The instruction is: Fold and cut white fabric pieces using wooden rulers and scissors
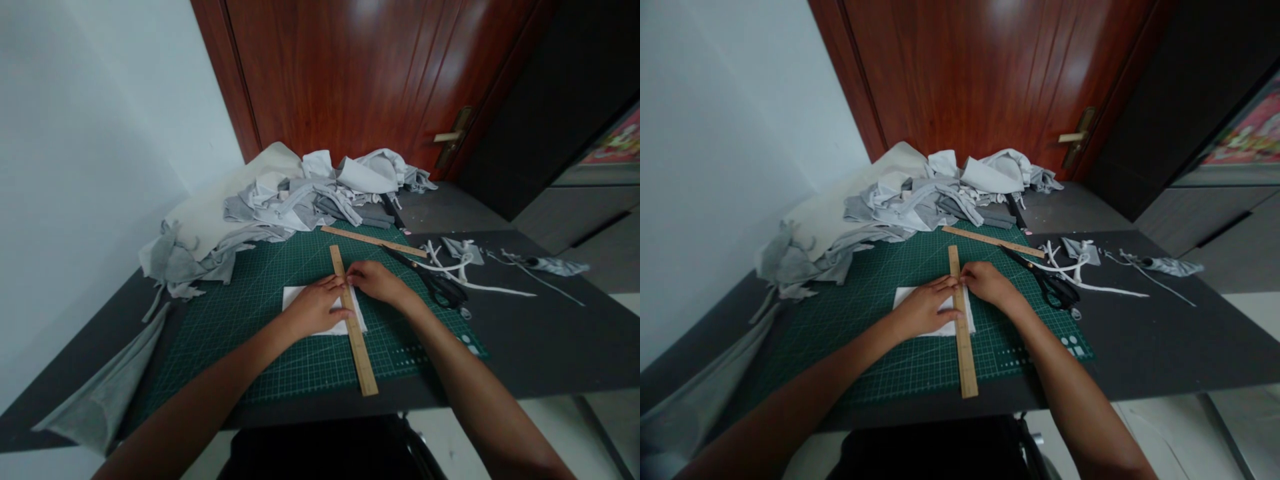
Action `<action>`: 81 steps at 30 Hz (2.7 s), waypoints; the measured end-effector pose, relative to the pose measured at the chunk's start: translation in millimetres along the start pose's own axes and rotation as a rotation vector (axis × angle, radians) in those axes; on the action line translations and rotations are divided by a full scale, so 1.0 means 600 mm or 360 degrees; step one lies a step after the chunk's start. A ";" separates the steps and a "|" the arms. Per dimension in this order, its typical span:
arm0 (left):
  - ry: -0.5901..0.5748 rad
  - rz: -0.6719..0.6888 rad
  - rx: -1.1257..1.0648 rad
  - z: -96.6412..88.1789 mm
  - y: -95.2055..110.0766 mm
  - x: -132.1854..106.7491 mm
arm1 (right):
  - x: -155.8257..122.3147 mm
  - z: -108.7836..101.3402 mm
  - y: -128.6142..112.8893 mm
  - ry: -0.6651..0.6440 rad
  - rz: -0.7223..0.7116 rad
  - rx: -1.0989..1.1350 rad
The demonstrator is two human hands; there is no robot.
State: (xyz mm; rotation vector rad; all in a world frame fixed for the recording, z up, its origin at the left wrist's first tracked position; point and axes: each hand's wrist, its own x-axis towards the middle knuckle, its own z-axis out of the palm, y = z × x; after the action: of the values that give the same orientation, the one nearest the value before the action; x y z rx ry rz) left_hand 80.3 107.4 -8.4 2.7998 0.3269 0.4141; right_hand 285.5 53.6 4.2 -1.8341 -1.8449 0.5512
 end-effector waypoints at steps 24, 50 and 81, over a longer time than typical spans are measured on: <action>0.0042 -0.0023 -0.0157 0.000 -0.003 0.004 | -0.003 -0.033 0.017 0.0127 -0.0048 0.0377; 0.0006 -0.0023 -0.0098 -0.005 0.001 0.007 | -0.002 -0.006 0.000 -0.0051 0.0158 0.0257; -0.0104 -0.0093 0.0056 -0.022 0.007 0.016 | -0.002 -0.003 -0.010 0.0041 -0.0075 -0.0042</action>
State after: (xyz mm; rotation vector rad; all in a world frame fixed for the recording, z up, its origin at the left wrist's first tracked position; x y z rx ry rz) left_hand 85.8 109.3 7.6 2.8228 0.4039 0.3055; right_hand 281.6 52.1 9.0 -1.8014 -1.8820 0.4864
